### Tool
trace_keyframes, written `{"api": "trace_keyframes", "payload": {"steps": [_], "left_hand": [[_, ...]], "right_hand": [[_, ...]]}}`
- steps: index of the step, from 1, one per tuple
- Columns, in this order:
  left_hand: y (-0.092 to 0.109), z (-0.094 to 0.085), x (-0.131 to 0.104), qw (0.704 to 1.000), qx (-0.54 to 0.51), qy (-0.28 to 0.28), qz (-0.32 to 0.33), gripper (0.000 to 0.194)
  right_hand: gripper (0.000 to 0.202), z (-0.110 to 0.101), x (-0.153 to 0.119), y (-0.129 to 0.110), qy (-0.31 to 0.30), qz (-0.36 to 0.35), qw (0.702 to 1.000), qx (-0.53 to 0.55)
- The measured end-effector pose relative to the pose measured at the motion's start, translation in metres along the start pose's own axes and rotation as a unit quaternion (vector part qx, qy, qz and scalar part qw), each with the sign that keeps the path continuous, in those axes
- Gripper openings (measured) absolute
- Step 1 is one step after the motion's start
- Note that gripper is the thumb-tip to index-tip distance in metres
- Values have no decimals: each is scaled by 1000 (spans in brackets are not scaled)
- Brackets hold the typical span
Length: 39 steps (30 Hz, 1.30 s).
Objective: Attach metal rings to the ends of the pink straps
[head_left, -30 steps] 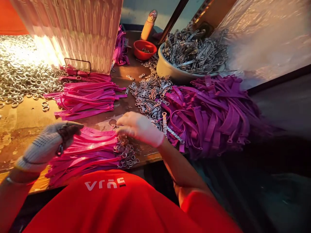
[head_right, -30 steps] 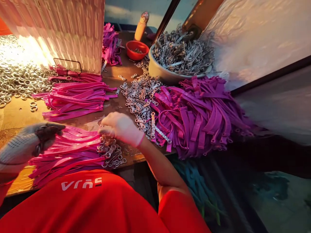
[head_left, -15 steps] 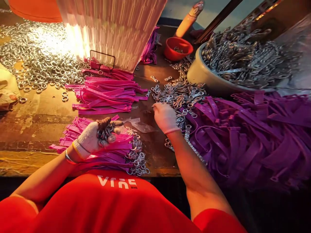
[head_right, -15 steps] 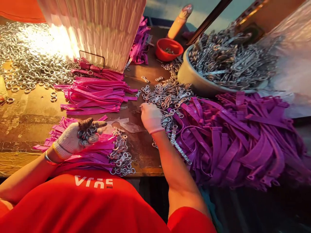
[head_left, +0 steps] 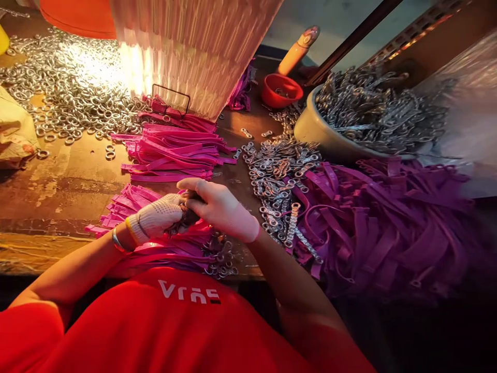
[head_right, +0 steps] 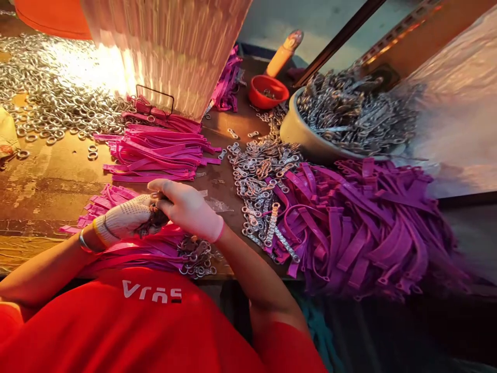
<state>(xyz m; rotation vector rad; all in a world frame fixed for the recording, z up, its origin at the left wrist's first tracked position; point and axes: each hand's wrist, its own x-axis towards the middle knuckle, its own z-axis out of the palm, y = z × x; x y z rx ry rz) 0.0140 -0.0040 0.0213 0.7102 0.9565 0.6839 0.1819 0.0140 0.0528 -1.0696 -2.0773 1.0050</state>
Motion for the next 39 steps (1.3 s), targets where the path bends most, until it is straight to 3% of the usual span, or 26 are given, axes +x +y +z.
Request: {"api": "trace_keyframes", "payload": {"steps": [4, 11, 15, 19, 22, 25, 28, 31, 34, 39], "left_hand": [[6, -3, -11, 994, 41, -96, 4, 13], [4, -9, -14, 989, 70, -128, 27, 8], [6, -21, -18, 989, 0, -148, -31, 15], [4, -33, -19, 979, -140, -124, -77, 36], [-1, -31, -18, 982, -121, -127, -72, 29], [-1, -23, -20, 989, -80, -121, -25, 28], [2, -18, -25, 997, -10, -69, 28, 31], [3, -17, -28, 997, 49, -20, 63, 34], [0, -17, -27, 996, 17, 1, 83, 29], [1, -17, -27, 993, -81, 12, 83, 30]], "right_hand": [[40, 5, -7, -2, 12, 31, 999, 0], [39, 13, -8, -8, -8, 7, 1000, -18], [40, 11, -8, -10, 28, 34, 999, 19], [36, 12, -11, -8, 57, 24, 996, 67], [34, 17, -13, -5, 55, -14, 998, 25], [31, 19, -17, -4, 71, -55, 992, -87], [26, 16, -21, -7, 88, -46, 981, -166], [28, 13, -21, -12, 59, -34, 980, -188], [25, 17, -17, -17, 13, -28, 973, -228], [26, 32, -12, -20, 40, 3, 945, -323]]}}
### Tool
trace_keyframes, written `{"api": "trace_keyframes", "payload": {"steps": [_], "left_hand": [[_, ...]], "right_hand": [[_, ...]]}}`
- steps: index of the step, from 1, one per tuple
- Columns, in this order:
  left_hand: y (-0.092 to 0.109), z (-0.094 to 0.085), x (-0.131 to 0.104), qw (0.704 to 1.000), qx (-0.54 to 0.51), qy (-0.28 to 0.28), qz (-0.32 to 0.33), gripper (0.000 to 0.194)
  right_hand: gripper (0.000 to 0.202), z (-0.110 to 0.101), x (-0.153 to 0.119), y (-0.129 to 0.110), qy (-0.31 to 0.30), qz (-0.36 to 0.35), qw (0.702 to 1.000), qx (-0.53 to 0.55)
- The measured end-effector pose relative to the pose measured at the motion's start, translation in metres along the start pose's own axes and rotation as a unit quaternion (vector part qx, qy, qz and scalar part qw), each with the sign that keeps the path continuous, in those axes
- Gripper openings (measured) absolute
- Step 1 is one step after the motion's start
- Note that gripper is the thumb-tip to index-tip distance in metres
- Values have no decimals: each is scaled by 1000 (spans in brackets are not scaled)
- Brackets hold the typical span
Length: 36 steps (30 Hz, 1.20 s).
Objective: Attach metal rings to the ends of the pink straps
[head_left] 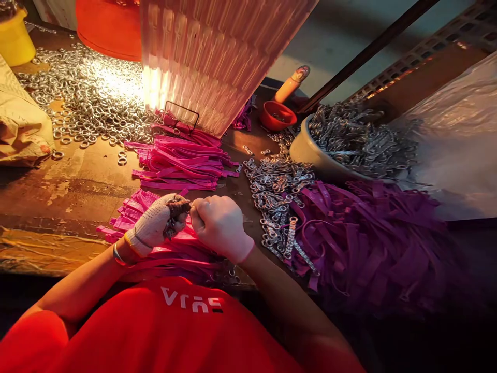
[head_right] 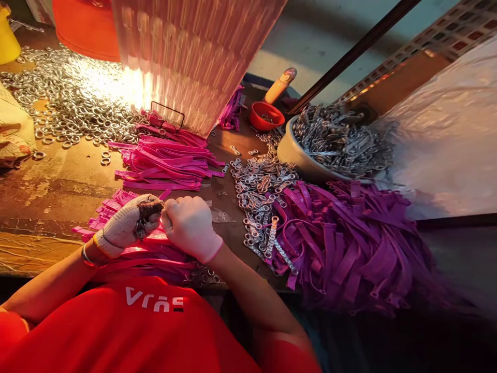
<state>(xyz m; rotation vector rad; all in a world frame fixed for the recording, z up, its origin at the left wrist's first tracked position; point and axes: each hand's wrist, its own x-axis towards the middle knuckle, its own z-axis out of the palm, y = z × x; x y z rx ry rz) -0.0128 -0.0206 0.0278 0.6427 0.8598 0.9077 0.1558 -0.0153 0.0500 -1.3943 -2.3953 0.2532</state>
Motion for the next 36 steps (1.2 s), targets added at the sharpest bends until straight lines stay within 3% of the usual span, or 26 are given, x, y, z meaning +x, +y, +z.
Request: {"api": "trace_keyframes", "payload": {"steps": [4, 7, 9, 12, 16, 20, 23, 25, 29, 33, 36], "left_hand": [[7, -6, 2, 998, -24, 51, 29, 29], [15, -18, 7, 991, -96, 88, 31, 27], [21, -27, 8, 980, -157, 124, 11, 30], [28, -38, 5, 965, -223, 135, -37, 38], [30, -44, -4, 949, -286, 124, -52, 34], [31, -49, -4, 945, -278, 164, -43, 24], [31, -51, 0, 954, -228, 194, 2, 15], [29, -51, 3, 962, -179, 201, 37, 14], [22, -47, 8, 978, -112, 163, 60, 18], [21, -40, 4, 983, -136, 124, 13, 19], [27, -31, -4, 981, -153, 118, -13, 16]], "right_hand": [[28, 9, 19, 6, -94, 42, 976, 192], [31, 20, 59, 21, -77, 57, 961, 261], [29, 30, 96, 30, -41, 39, 968, 243], [31, 49, 148, 38, -84, -15, 985, 150], [25, 74, 181, 39, -116, -32, 989, 83], [23, 82, 174, 38, -74, -28, 996, 49], [21, 69, 153, 34, -47, -43, 993, 95], [24, 57, 133, 29, -67, -79, 981, 166], [26, 38, 90, 13, -128, -104, 954, 251], [27, 22, 59, 6, -156, -80, 946, 274], [22, 5, 41, 9, -123, -46, 941, 312]]}}
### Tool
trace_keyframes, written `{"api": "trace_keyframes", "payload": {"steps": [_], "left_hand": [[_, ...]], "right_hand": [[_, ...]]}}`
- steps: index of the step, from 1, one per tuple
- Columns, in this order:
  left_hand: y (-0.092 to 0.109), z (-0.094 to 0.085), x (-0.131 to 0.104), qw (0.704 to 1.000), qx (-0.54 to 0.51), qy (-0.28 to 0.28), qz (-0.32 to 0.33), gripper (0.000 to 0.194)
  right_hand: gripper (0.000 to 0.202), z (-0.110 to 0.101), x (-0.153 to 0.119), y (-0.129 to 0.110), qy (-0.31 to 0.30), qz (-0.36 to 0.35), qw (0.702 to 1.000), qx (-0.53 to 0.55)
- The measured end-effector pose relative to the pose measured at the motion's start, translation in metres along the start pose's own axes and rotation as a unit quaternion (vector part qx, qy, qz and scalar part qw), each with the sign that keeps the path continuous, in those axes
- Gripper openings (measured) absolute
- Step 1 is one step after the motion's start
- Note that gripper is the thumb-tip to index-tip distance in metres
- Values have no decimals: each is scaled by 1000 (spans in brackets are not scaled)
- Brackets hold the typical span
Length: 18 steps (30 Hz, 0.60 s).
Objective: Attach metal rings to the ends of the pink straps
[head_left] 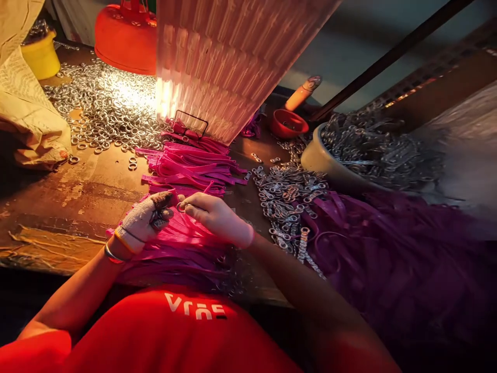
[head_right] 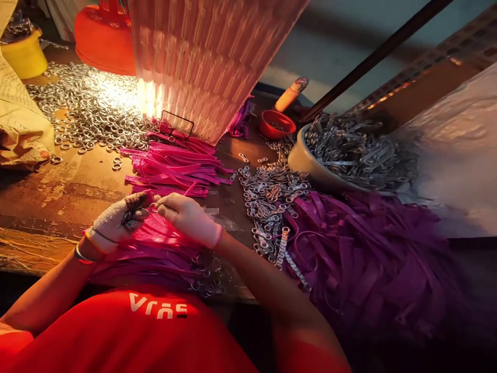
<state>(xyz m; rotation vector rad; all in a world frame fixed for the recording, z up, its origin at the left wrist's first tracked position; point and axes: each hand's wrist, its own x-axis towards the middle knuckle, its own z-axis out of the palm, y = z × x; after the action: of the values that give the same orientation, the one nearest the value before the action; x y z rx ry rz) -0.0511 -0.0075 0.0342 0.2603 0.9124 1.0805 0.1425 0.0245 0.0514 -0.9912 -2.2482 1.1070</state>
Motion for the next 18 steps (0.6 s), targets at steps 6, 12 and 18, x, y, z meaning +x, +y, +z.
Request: {"api": "trace_keyframes", "payload": {"steps": [6, 12, 18], "left_hand": [[-10, 21, -13, 995, 88, -43, 19, 19], [-22, 32, -23, 968, 238, -82, 20, 27], [-24, 41, -29, 831, 508, -86, 211, 22]], "right_hand": [[32, -12, -32, -17, 76, 16, 988, -135], [30, -3, -41, -33, 62, 60, 939, -334], [30, 7, -55, -31, 93, 70, 897, -427]]}}
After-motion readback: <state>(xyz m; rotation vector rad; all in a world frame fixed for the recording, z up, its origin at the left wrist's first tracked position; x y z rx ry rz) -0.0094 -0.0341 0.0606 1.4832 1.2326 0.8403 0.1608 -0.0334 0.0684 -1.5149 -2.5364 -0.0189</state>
